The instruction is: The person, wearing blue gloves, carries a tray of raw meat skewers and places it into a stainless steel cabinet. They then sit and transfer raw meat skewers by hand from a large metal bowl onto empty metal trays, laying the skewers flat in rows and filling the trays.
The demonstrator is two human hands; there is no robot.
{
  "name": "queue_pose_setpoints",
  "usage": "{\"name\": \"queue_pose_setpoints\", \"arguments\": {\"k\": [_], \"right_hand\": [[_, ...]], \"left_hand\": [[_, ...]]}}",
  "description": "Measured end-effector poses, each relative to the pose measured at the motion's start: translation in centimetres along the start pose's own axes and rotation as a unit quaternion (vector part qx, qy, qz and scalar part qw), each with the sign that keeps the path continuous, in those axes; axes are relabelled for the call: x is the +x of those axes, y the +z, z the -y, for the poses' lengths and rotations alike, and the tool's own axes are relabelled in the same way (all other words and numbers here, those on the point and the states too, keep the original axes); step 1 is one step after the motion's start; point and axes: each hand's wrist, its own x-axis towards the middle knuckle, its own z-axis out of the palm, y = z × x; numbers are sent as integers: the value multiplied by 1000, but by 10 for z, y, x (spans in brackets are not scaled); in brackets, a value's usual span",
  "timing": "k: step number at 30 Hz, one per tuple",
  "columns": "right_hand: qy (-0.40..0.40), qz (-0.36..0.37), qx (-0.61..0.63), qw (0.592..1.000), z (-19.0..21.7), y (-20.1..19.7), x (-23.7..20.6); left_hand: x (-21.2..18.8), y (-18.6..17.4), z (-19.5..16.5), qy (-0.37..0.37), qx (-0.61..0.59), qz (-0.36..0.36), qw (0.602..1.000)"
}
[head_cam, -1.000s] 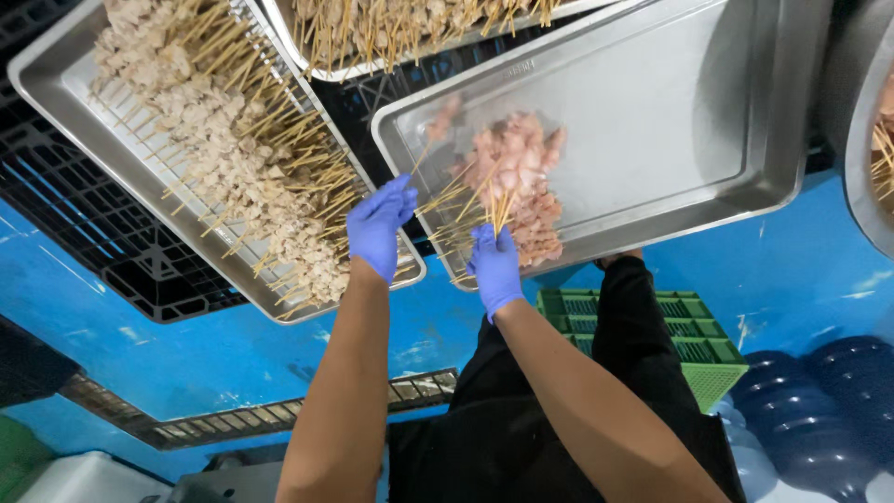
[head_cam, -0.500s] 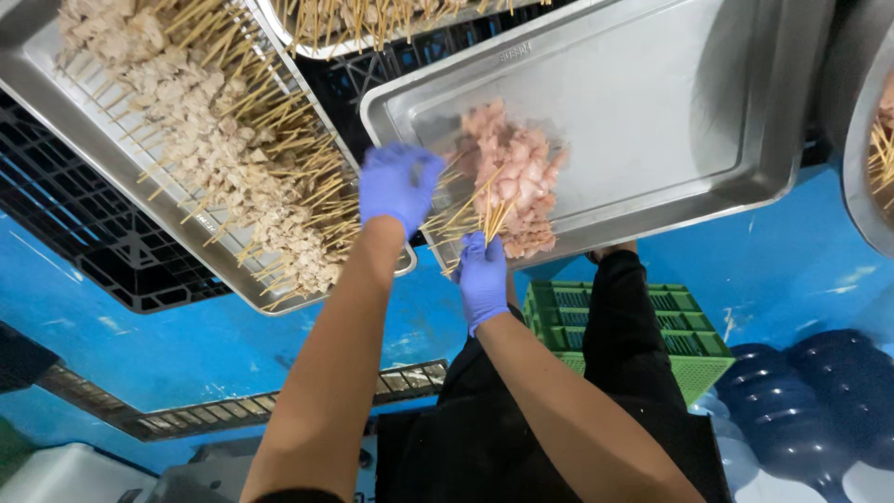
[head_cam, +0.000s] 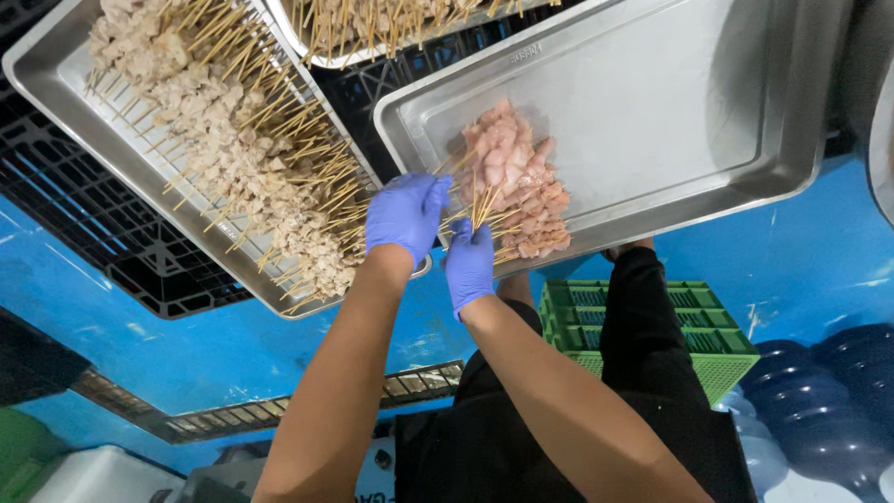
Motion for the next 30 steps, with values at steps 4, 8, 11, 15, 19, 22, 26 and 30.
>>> {"name": "queue_pose_setpoints", "arguments": {"k": [4, 8, 11, 15, 19, 22, 26, 30], "right_hand": [[-5, -36, 7, 999, 5, 0, 4], [-243, -60, -74, 965, 9, -8, 4], [-10, -59, 50, 997, 11, -18, 3], [-43, -68, 88, 993, 18, -20, -2], [-64, -93, 68, 991, 26, 9, -11], [-106, -125, 48, 985, 32, 53, -18], [-89, -172, -28, 981, 45, 114, -12], [-11, -85, 15, 996, 55, 131, 5]], "left_hand": [[7, -10, 10, -70, -67, -1, 995], [33, 0, 24, -124, -68, 41, 989], [57, 10, 31, -111, -51, 87, 989], [73, 17, 25, -86, 68, 120, 987], [56, 16, 21, -76, 22, 13, 997], [40, 14, 33, -151, -30, 0, 988], [41, 15, 67, -121, -263, -44, 956], [50, 11, 86, -235, -592, -19, 770]]}}
